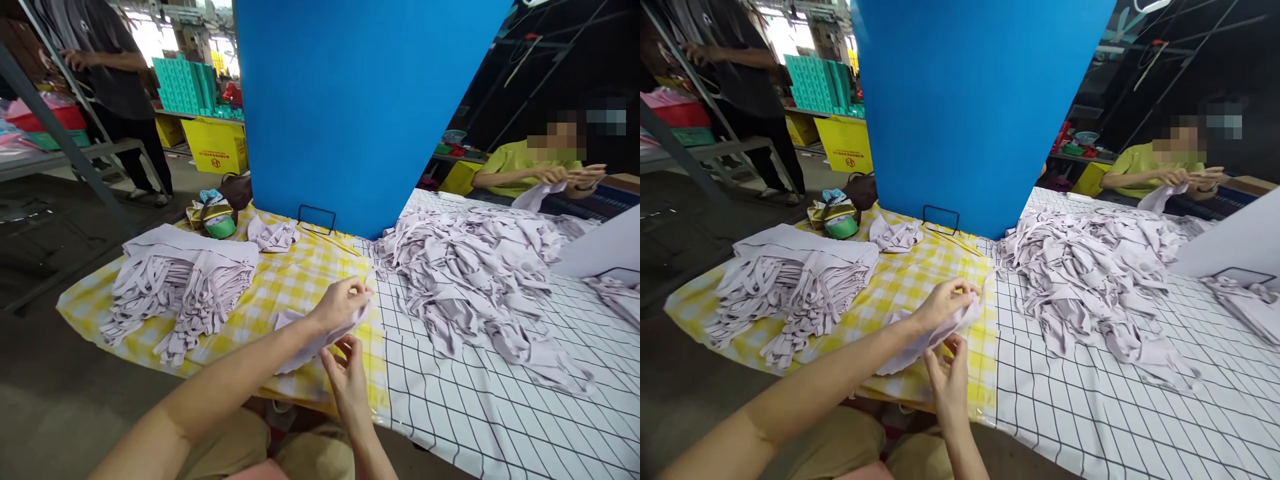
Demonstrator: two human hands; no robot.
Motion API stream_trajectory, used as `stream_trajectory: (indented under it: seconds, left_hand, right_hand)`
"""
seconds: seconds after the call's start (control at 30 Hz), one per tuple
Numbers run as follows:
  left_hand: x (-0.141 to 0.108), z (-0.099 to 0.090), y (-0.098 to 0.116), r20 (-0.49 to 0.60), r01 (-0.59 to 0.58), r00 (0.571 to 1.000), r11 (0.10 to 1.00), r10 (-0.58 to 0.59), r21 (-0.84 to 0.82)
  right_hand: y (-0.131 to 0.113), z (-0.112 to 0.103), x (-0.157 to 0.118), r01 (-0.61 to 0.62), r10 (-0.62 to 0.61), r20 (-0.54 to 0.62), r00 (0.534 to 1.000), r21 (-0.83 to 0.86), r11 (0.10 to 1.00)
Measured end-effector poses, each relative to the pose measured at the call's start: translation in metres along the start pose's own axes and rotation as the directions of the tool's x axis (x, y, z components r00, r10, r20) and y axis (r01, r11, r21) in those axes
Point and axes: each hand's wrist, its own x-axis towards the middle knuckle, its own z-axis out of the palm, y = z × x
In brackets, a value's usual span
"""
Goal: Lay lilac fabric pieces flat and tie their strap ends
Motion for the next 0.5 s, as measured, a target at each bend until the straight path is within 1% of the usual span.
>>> stream_trajectory:
  seconds: [0.07, 0.13, 0.2, 0.27, 0.33, 0.4, 0.43, 0.5]
  left_hand:
    - [0.000, -0.009, 0.017, -0.151, -0.022, 0.989, 0.985, -0.004, -0.170]
    - [-0.002, -0.016, 0.034, -0.271, -0.079, 0.962, 0.954, -0.003, -0.291]
    - [-0.005, -0.023, 0.051, -0.349, -0.158, 0.937, 0.907, 0.013, -0.390]
    - [-0.009, -0.029, 0.068, -0.401, -0.257, 0.914, 0.849, 0.059, -0.461]
    - [-0.016, -0.038, 0.086, -0.437, -0.348, 0.890, 0.810, 0.128, -0.472]
    - [-0.026, -0.051, 0.103, -0.482, -0.435, 0.849, 0.805, 0.217, -0.404]
    - [-0.033, -0.060, 0.111, -0.511, -0.475, 0.817, 0.812, 0.266, -0.338]
    - [-0.052, -0.078, 0.125, -0.578, -0.535, 0.734, 0.828, 0.356, -0.168]
  right_hand:
    - [-0.009, 0.017, -0.003, 0.041, -0.041, 0.062, 0.997, -0.002, 0.999]
    - [-0.016, 0.031, -0.009, 0.042, -0.041, 0.108, 0.993, -0.010, 0.999]
    - [-0.019, 0.038, -0.014, 0.037, -0.033, 0.141, 0.989, -0.027, 0.999]
    - [-0.021, 0.040, -0.017, 0.027, -0.018, 0.135, 0.991, -0.062, 0.998]
    - [-0.024, 0.033, -0.017, 0.021, -0.011, 0.113, 0.994, -0.085, 0.996]
    - [-0.031, 0.017, -0.014, 0.028, -0.022, 0.104, 0.994, -0.051, 0.998]
    - [-0.037, 0.005, -0.013, 0.047, -0.044, 0.099, 0.994, -0.021, 0.999]
    - [-0.051, -0.021, -0.014, 0.098, -0.100, 0.086, 0.991, 0.030, 0.995]
